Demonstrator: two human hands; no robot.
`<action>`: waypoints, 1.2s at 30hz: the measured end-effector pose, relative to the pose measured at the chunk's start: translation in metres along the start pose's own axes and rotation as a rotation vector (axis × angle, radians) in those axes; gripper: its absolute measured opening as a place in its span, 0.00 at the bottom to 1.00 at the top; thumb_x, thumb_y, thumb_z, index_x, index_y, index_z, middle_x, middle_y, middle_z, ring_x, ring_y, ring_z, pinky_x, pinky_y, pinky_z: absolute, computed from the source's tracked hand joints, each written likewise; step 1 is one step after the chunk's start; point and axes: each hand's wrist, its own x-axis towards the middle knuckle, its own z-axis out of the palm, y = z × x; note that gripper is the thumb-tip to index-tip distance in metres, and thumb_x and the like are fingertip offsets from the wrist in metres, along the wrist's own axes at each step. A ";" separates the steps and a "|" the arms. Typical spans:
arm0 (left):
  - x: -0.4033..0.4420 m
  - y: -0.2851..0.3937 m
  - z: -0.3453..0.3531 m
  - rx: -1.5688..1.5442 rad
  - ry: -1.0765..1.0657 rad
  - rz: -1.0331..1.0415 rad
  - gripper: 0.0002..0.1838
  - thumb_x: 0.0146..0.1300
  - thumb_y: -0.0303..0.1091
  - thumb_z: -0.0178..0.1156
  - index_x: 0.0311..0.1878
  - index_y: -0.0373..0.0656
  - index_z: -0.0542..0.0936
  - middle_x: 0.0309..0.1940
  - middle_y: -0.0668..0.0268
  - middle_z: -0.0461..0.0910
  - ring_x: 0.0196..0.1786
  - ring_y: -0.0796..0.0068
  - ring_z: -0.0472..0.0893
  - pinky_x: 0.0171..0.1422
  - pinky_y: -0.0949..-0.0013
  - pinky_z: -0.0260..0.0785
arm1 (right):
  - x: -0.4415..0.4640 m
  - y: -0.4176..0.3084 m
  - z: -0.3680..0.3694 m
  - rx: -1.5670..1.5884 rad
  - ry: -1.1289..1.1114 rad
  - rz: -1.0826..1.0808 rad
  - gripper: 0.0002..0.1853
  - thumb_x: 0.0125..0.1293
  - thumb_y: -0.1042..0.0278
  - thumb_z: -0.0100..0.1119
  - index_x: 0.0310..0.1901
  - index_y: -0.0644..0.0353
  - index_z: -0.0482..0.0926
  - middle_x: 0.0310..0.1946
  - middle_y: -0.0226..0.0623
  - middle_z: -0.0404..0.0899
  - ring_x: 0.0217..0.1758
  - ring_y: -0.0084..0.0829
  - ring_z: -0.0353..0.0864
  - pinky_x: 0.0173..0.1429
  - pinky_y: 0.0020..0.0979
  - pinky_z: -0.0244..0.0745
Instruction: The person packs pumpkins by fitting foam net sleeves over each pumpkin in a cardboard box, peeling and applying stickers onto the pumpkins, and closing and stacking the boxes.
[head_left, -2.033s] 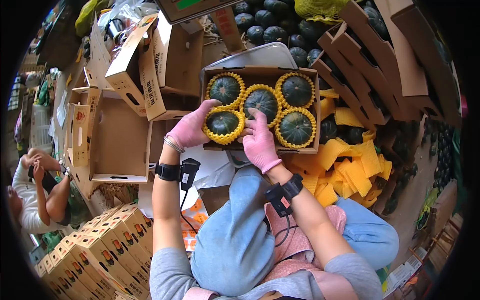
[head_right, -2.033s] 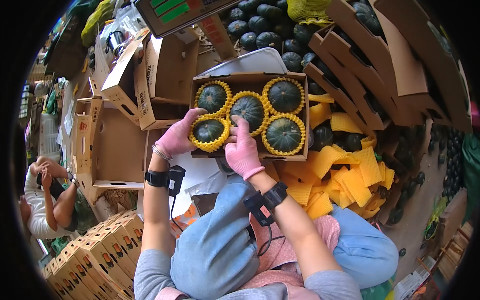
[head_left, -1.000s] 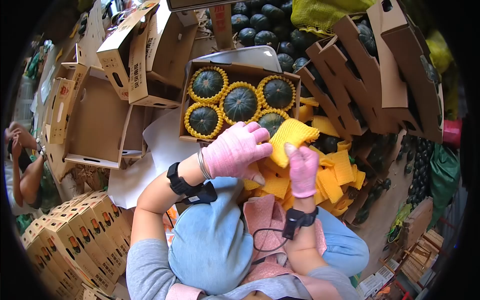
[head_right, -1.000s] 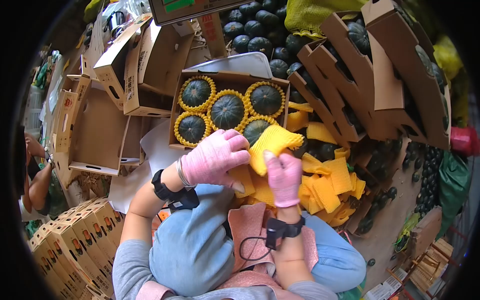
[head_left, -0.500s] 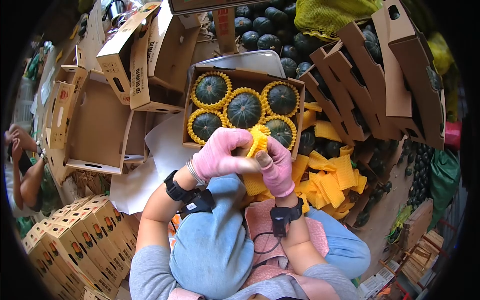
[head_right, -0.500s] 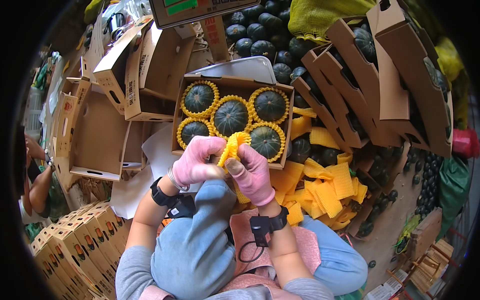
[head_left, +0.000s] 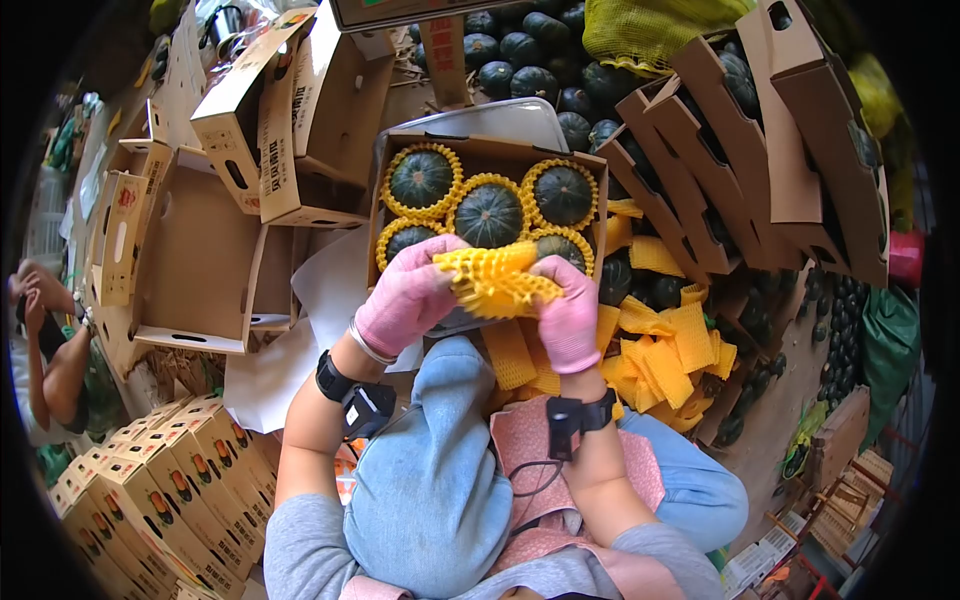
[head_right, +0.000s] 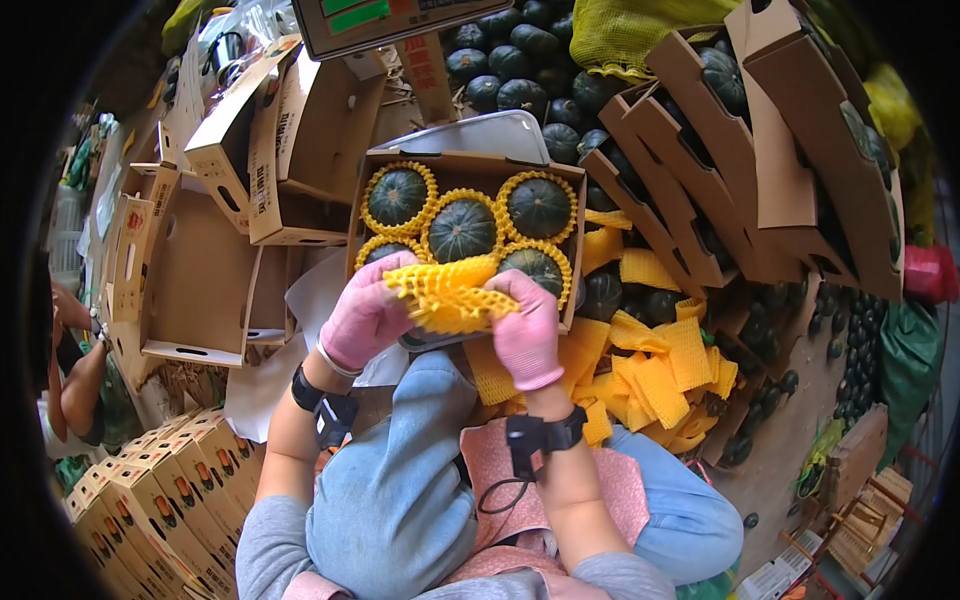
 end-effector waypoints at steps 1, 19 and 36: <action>-0.001 0.001 -0.006 -0.033 -0.024 -0.024 0.17 0.64 0.32 0.60 0.53 0.36 0.74 0.47 0.63 0.79 0.52 0.72 0.79 0.61 0.67 0.69 | 0.001 0.005 -0.009 0.399 -0.085 0.243 0.08 0.52 0.90 0.53 0.33 0.69 0.78 0.39 0.34 0.80 0.38 0.29 0.81 0.46 0.25 0.76; 0.002 -0.010 0.005 0.362 0.142 0.080 0.21 0.72 0.37 0.49 0.65 0.39 0.63 0.59 0.63 0.71 0.61 0.74 0.72 0.64 0.68 0.66 | -0.005 0.011 0.003 -0.106 0.117 -0.315 0.08 0.57 0.72 0.64 0.38 0.61 0.78 0.47 0.40 0.70 0.51 0.33 0.71 0.59 0.31 0.67; 0.009 0.004 -0.001 0.443 0.243 0.223 0.13 0.64 0.29 0.58 0.51 0.43 0.70 0.64 0.57 0.65 0.62 0.68 0.70 0.67 0.65 0.62 | 0.013 0.022 -0.011 -0.208 -0.305 -0.193 0.17 0.62 0.70 0.60 0.50 0.66 0.71 0.42 0.44 0.76 0.48 0.40 0.78 0.53 0.34 0.72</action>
